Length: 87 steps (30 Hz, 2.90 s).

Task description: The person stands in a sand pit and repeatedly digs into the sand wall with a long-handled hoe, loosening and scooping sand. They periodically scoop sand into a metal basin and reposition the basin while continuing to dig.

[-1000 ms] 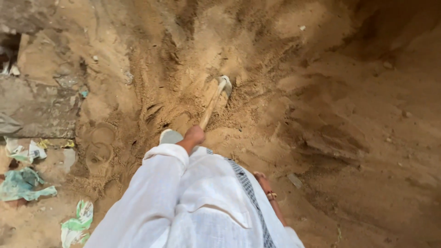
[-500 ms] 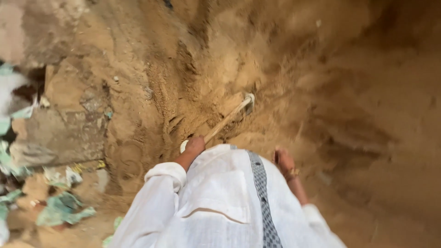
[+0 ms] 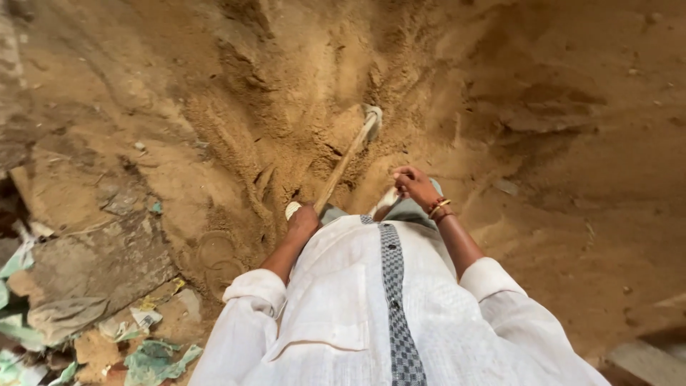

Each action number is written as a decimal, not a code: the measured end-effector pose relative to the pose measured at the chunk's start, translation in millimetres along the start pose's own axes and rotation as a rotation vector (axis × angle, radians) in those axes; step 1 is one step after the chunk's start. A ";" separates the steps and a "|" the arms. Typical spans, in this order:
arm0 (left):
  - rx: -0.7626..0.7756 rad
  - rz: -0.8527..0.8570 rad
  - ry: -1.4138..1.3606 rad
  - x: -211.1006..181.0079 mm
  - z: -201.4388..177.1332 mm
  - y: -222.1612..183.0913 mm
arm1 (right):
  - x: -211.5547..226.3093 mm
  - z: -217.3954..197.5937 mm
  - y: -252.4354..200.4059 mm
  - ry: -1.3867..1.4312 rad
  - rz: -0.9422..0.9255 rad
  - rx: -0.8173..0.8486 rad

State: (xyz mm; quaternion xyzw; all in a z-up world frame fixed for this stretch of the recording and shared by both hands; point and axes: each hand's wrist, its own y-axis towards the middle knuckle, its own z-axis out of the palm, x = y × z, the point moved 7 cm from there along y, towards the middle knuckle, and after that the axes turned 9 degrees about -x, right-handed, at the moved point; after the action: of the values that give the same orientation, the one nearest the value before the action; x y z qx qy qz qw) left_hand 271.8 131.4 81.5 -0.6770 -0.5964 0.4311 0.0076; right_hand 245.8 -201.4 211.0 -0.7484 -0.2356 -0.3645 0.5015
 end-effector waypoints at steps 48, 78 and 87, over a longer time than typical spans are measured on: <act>-0.037 -0.221 -0.135 78.3 122.7 11.4 | -50.2 47.6 282.1 0.545 0.249 -0.293; 0.388 -0.828 -0.251 31.8 418.9 -55.8 | -206.4 17.7 270.5 -0.083 0.417 -0.392; -0.099 -0.238 -0.451 -52.8 286.8 113.5 | 79.1 19.1 250.1 -0.101 -0.275 -0.390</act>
State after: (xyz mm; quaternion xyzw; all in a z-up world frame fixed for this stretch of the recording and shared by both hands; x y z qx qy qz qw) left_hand 197.1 -88.8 -127.9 -0.4884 -0.6790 0.5375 -0.1077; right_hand 480.7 -281.3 123.7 -0.8094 -0.2852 -0.4299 0.2806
